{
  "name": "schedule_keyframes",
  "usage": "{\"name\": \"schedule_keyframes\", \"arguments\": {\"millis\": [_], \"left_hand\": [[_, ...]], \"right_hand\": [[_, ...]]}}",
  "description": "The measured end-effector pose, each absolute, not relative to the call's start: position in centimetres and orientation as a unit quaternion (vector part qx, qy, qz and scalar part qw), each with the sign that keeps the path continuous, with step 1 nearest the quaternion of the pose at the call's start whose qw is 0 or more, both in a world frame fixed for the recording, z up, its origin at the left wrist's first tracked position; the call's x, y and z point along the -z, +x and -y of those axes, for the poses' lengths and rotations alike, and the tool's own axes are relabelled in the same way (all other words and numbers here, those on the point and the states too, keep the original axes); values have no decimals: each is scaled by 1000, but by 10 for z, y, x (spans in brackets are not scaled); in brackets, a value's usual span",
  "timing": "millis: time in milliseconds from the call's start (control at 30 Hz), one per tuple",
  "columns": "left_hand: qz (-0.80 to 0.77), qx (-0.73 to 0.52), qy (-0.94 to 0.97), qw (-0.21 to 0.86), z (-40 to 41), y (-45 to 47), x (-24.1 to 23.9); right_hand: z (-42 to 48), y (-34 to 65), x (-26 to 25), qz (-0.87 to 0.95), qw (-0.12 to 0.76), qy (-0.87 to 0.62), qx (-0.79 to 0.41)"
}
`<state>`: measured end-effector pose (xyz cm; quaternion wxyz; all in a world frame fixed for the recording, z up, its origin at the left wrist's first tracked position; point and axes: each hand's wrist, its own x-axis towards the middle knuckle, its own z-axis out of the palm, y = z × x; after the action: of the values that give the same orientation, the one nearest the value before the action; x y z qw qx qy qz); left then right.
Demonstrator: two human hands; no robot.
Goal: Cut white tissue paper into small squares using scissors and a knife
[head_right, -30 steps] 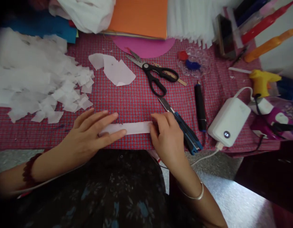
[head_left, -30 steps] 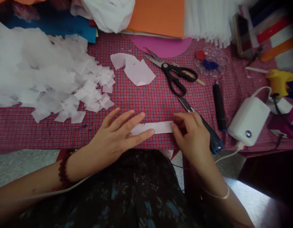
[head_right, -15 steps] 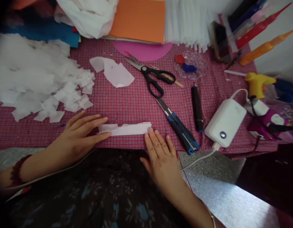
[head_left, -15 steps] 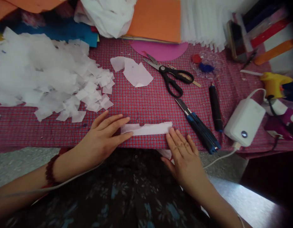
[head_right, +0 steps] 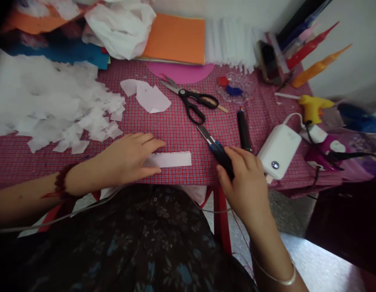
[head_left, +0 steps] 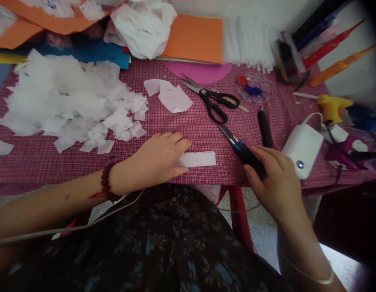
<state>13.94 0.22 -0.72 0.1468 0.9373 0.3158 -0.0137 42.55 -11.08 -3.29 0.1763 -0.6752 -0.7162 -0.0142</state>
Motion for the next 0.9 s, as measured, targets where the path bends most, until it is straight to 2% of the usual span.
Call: {"name": "schedule_keyframes", "arguments": {"millis": [67,167,300,400,500,767,900], "left_hand": [[-315,25,937,148,-2,144,10],[-345,5,912,222,-9,140,16],[-383,-2,867,320,-22,133,21],[-377,10,860,345,-27,131,21],[-364,-8,878,311,-32,125,18],[-337,0,926,172,-49,101,9],[-303,-11,938,167,-45,123,14]], "right_hand": [[105,430,38,720,135,-681,8],[101,432,46,712,112,-693,6],[99,432,47,702,113,-703,-4],[102,431,42,692,144,-707,-20],[110,429,36,689,173,-703,-31],[132,418,31,740,180,-639,-107],[133,414,33,752,161,-625,-130]]}}
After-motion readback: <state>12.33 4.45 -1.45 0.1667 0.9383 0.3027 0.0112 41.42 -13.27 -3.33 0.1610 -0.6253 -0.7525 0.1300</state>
